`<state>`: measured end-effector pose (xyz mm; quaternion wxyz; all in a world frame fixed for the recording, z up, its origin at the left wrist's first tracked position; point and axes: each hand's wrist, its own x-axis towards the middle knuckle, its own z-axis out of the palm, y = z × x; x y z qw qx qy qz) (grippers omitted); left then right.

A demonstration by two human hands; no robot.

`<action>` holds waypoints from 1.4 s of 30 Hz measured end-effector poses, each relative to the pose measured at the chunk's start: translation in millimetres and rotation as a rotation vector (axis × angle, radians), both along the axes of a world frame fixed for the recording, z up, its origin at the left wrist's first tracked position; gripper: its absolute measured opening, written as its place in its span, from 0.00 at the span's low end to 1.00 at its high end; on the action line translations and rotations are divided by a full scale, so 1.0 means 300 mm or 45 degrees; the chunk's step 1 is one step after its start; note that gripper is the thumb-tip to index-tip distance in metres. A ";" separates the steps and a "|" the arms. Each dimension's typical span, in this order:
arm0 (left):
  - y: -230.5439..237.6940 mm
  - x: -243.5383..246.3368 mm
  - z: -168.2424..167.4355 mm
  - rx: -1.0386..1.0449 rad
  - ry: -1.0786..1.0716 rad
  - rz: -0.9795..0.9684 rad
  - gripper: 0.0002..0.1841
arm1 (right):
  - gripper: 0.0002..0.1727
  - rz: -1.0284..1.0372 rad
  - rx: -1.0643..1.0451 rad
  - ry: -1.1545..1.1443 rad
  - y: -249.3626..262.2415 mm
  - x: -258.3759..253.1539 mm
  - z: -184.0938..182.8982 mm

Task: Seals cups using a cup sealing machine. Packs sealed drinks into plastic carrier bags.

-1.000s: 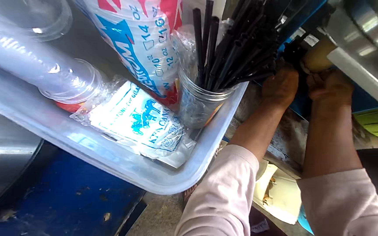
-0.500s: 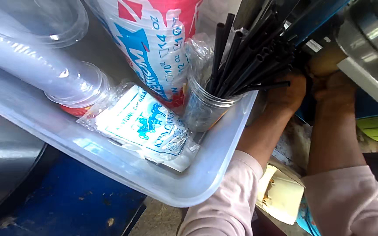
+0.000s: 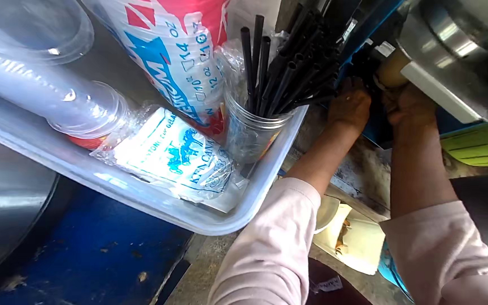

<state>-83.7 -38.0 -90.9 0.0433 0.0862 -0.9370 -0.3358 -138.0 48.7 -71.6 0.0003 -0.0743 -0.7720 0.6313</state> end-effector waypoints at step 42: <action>-0.034 -0.033 0.155 0.596 -0.041 0.303 0.25 | 0.25 0.307 0.972 -0.031 -0.016 0.103 0.027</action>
